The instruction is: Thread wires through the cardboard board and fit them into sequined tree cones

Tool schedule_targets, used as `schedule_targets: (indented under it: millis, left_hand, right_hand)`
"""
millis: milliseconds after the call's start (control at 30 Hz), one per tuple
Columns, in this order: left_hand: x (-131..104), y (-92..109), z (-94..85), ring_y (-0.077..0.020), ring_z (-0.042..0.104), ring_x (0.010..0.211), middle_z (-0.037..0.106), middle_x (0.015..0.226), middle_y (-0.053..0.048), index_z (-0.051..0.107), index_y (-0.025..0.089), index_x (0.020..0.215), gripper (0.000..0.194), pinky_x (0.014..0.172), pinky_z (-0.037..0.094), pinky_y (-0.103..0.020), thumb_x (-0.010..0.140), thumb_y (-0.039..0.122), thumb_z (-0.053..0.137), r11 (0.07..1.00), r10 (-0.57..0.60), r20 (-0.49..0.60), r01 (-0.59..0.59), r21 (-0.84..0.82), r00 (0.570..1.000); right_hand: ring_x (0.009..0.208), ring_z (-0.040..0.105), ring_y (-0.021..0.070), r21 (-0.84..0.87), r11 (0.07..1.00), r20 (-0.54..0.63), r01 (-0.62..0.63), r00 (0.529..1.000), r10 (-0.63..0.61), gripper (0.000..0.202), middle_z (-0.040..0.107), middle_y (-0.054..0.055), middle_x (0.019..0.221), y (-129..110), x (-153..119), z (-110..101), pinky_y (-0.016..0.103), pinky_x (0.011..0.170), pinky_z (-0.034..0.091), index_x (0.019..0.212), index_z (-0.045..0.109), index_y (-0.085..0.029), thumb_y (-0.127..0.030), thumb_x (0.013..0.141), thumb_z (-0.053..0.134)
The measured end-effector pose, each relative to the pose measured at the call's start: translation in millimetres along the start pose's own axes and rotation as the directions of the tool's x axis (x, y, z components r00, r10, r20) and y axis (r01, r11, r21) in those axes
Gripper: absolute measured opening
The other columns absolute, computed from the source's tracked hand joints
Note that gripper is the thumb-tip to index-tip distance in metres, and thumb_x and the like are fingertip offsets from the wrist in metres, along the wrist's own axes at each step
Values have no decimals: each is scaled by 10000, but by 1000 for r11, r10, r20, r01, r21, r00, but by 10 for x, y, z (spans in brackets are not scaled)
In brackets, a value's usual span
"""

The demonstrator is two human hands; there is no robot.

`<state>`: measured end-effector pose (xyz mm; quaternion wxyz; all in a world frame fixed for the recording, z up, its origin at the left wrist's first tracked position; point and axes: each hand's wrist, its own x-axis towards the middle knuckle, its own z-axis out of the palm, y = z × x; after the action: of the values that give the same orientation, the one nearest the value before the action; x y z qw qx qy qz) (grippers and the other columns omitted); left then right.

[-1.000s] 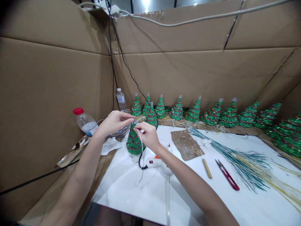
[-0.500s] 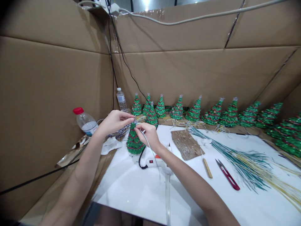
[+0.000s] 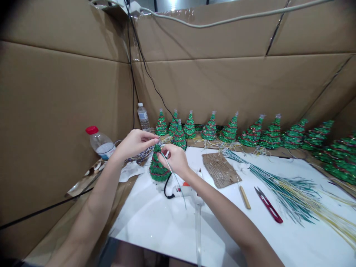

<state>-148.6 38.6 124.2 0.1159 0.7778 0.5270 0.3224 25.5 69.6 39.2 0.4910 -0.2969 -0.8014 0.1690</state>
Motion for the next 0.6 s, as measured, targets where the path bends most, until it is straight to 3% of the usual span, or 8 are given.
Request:
schedule_targets:
  millis: [600]
  left_hand:
    - [0, -10, 13, -204, 713, 786, 780, 927, -68, 768, 155, 987, 335, 687, 542, -269, 854, 383, 563, 1000, 5, 0, -5, -1, 1000]
  right_hand:
    - [517, 456, 116, -47, 998, 0, 48, 999, -48, 263, 527, -17, 562, -27, -4, -13, 244, 536, 340, 589, 506, -211, -251, 847, 539]
